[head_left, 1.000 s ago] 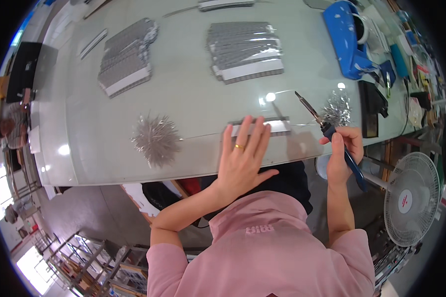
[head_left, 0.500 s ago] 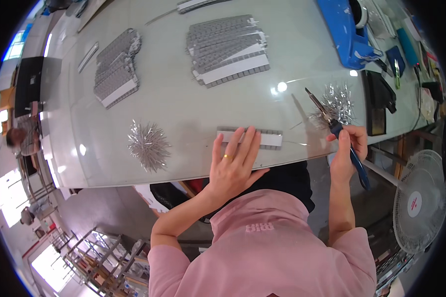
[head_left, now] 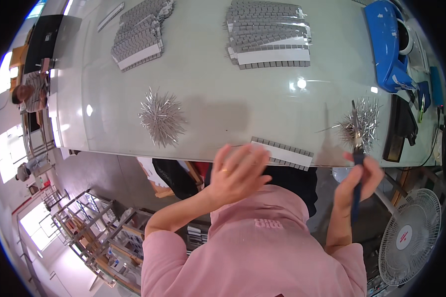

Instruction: Soldering wire components onto a metal strip at a workbench.

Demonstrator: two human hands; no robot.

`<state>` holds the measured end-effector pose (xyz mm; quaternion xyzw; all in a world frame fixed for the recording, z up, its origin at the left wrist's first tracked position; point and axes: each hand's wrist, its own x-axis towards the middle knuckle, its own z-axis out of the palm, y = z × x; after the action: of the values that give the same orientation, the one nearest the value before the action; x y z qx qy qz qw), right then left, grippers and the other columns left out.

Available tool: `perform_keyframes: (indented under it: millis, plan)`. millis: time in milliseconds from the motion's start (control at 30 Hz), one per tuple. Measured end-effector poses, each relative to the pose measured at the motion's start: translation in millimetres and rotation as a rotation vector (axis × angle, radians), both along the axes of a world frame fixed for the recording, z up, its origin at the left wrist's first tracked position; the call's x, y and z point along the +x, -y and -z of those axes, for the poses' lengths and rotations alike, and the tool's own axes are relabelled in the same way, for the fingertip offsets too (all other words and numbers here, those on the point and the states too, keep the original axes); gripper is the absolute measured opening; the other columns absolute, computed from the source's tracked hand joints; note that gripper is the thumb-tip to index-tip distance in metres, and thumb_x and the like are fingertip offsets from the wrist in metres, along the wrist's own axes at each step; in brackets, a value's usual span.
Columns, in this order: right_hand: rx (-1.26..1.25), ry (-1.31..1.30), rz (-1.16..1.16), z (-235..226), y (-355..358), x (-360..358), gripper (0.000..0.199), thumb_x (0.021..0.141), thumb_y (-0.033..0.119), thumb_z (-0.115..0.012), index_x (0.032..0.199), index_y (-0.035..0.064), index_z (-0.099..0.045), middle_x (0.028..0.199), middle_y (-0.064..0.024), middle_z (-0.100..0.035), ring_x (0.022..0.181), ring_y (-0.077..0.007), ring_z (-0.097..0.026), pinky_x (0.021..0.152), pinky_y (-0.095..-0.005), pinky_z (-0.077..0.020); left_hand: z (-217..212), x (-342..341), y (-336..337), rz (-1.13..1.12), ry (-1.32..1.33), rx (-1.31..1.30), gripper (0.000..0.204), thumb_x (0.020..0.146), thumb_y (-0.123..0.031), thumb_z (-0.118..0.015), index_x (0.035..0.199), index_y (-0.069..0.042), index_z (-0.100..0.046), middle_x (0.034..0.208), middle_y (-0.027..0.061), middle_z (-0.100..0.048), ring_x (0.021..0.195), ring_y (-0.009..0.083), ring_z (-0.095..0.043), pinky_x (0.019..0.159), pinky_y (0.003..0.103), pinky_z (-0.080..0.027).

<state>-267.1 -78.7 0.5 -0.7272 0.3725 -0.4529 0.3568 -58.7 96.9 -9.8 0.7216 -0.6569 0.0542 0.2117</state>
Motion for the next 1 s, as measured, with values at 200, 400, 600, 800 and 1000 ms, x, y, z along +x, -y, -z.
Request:
perform_keyframes:
  millis: [200,400,600,800,1000]
  plan:
    - [-0.231,-0.148,-0.279,17.8,-50.4,18.6,0.035,0.085,0.023,-0.071,0.101,0.0088,-0.044,0.092,-0.0139,-0.059,0.074,-0.0253,-0.062,0.104,-0.0549,-0.0394,-2.1,18.0,-22.8,-0.182,0.064,0.104,0.054,0.073,-0.042,-0.075,0.119,-0.016,-0.065,0.124,0.0052,-0.053,0.116,0.0262,-0.046,0.104,0.050,-0.027]
    - [-0.323,-0.221,-0.255,27.5,-43.8,23.9,0.036,0.081,0.021,-0.074,0.103,0.0104,-0.047,0.084,-0.0106,-0.060,0.070,-0.0249,-0.060,0.103,-0.0564,-0.0398,1.9,27.5,-20.9,-0.120,0.120,0.086,0.054,0.074,-0.047,-0.073,0.122,-0.024,-0.064,0.127,0.0034,-0.052,0.119,0.0245,-0.044,0.106,0.049,-0.023]
    - [-0.445,-0.275,-0.299,21.8,-25.1,33.5,0.038,0.081,0.020,-0.075,0.106,0.0100,-0.049,0.085,-0.0093,-0.061,0.073,-0.0241,-0.062,0.103,-0.0554,-0.0406,3.3,56.5,-24.1,0.064,0.295,0.075,0.051,0.081,-0.056,-0.064,0.123,-0.027,-0.064,0.133,0.0019,-0.053,0.123,0.0234,-0.042,0.109,0.050,-0.018]
    - [-0.380,-0.178,-0.279,17.6,-14.4,25.7,0.038,0.082,0.020,-0.073,0.107,0.0062,-0.048,0.085,-0.0132,-0.062,0.076,-0.0277,-0.062,0.104,-0.0574,-0.0384,-10.7,30.7,-3.2,0.002,0.125,0.012,0.057,0.081,-0.058,-0.063,0.125,-0.020,-0.063,0.133,0.0045,-0.053,0.124,0.0249,-0.045,0.111,0.050,-0.019]
    - [-0.354,-0.087,-0.113,14.2,5.4,13.7,0.036,0.086,0.021,-0.068,0.109,0.0034,-0.045,0.089,-0.0165,-0.063,0.079,-0.0279,-0.061,0.108,-0.0581,-0.0316,5.4,-4.3,31.2,0.083,0.000,0.129,0.051,0.082,-0.033,-0.065,0.126,-0.010,-0.060,0.138,0.0070,-0.052,0.134,0.0244,-0.042,0.109,0.051,-0.026]
